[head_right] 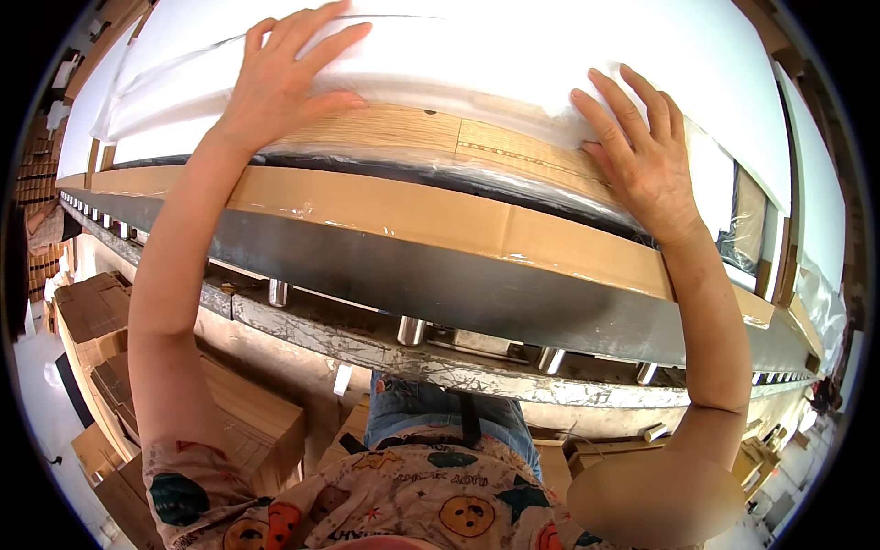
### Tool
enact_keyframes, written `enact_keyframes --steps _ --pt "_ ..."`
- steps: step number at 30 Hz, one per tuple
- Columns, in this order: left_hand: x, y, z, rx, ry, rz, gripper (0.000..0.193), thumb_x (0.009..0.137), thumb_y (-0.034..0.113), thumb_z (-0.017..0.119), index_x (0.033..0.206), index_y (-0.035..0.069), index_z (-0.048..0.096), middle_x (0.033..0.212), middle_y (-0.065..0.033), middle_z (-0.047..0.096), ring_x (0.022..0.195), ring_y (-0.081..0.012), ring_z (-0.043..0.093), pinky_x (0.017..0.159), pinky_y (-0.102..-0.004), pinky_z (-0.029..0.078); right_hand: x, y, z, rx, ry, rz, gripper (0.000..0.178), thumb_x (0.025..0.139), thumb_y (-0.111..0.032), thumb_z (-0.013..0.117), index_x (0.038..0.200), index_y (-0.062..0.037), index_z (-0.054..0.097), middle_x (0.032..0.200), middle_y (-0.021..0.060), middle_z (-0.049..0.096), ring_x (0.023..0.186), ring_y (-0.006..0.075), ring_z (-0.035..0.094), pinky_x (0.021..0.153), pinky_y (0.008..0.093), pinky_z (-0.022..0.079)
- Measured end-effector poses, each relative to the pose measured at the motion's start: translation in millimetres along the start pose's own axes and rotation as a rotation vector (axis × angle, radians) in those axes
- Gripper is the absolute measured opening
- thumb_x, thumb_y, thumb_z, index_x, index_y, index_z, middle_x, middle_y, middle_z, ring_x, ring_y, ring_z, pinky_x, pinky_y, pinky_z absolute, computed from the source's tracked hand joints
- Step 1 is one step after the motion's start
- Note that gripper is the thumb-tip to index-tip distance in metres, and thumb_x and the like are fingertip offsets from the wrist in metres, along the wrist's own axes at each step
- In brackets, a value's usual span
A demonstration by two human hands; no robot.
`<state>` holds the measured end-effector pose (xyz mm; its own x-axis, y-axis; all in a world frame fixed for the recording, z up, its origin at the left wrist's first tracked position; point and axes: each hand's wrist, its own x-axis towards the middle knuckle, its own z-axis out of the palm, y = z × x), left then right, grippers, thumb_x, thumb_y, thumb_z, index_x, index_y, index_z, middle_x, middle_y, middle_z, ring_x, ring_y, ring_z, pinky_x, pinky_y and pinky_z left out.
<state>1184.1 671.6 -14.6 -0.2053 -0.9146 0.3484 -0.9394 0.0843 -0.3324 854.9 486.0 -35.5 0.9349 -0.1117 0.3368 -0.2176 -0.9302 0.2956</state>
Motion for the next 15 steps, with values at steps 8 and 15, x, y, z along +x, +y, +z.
enact_keyframes --steps 8,15 --pt "-11 -6 20 -0.112 0.178 0.157 0.058 0.067 0.022 0.075 0.122 0.017 0.059 0.13 -0.0034 0.054 0.112 -0.0229 0.053 0.094 -0.0422 0.037 3 -6 -8 0.179 0.022 0.081 0.062 0.068 -0.007 0.076 0.126 -0.0138 0.055 0.134 0.0046 0.051 0.119 0.0275 0.049 0.099 0.0411 0.042" --pt "-6 -3 20 -0.058 0.242 0.211 0.053 0.063 0.018 0.076 0.113 0.016 0.061 0.127 -0.0011 0.057 0.109 -0.0223 0.056 0.09 -0.0404 0.04 8 -4 -8 0.178 0.027 0.131 0.062 0.062 -0.001 0.073 0.121 -0.0141 0.059 0.129 0.005 0.054 0.116 0.0272 0.051 0.096 0.0409 0.044"
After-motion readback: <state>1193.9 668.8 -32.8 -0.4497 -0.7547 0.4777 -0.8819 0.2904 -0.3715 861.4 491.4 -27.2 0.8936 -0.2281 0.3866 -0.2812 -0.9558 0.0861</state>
